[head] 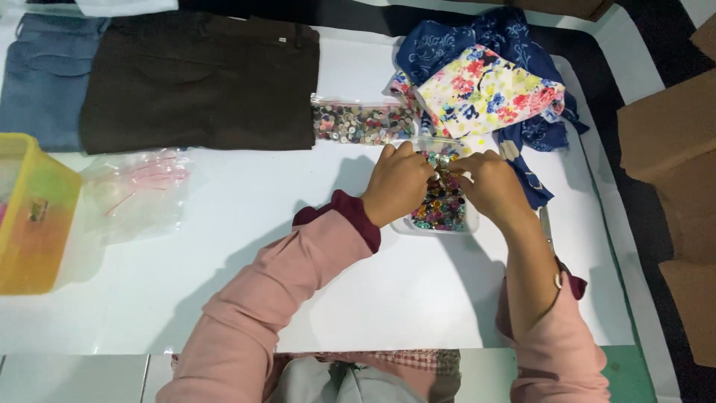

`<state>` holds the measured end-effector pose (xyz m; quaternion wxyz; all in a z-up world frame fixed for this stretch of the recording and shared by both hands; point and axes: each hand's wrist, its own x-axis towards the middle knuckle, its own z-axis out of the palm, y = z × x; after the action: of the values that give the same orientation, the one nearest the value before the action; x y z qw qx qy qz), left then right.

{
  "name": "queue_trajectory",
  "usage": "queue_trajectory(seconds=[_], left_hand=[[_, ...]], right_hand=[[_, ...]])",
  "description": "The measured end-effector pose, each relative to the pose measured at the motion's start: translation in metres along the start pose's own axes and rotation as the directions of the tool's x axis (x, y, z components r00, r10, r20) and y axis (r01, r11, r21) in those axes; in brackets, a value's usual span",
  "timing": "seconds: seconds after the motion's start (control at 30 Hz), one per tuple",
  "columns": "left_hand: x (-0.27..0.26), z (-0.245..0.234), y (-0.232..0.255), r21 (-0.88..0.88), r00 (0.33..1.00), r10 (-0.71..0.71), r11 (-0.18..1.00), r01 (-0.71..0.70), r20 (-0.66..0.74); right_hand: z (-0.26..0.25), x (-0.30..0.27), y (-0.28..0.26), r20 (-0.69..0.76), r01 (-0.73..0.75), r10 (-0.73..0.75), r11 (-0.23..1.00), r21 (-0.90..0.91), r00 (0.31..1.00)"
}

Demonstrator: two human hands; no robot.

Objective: Picking up small beads and metal fasteners from containers and placing them into small plastic bags for packaging.

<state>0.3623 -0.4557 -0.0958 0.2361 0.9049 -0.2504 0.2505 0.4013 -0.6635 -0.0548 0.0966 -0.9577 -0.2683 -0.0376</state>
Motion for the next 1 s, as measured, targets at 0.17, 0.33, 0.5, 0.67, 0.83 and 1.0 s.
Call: queue_trajectory(seconds=[0.17,0.33,0.5,0.67,0.83,1.0], left_hand=[[0.012,0.024,0.001,-0.015,1.0,-0.005,1.0,0.005,0.0],[0.014,0.054,-0.007,-0.086,0.996,-0.027,0.996,0.019,-0.085],[0.011,0.068,-0.019,-0.035,0.996,-0.028,0.999,0.025,-0.085],[0.01,0.067,-0.021,-0.053,0.996,-0.038,0.998,0.034,-0.075],[0.007,0.07,-0.021,-0.012,0.996,-0.049,0.999,0.048,-0.08],[0.007,0.074,-0.021,-0.019,0.994,-0.06,0.998,0.058,-0.093]], right_hand=[[0.008,-0.002,-0.003,-0.048,0.026,-0.027,1.0,-0.008,0.998],[0.03,-0.002,0.004,-0.151,0.07,-0.068,0.997,0.012,0.986],[0.043,-0.001,0.009,-0.202,0.055,-0.057,0.998,-0.018,0.978],[0.037,-0.001,-0.001,-0.216,0.026,-0.022,1.0,0.016,0.976],[0.04,0.0,-0.004,-0.268,0.023,-0.002,0.997,0.074,0.963],[0.038,-0.002,-0.009,-0.297,0.017,-0.018,1.0,-0.007,0.955]])
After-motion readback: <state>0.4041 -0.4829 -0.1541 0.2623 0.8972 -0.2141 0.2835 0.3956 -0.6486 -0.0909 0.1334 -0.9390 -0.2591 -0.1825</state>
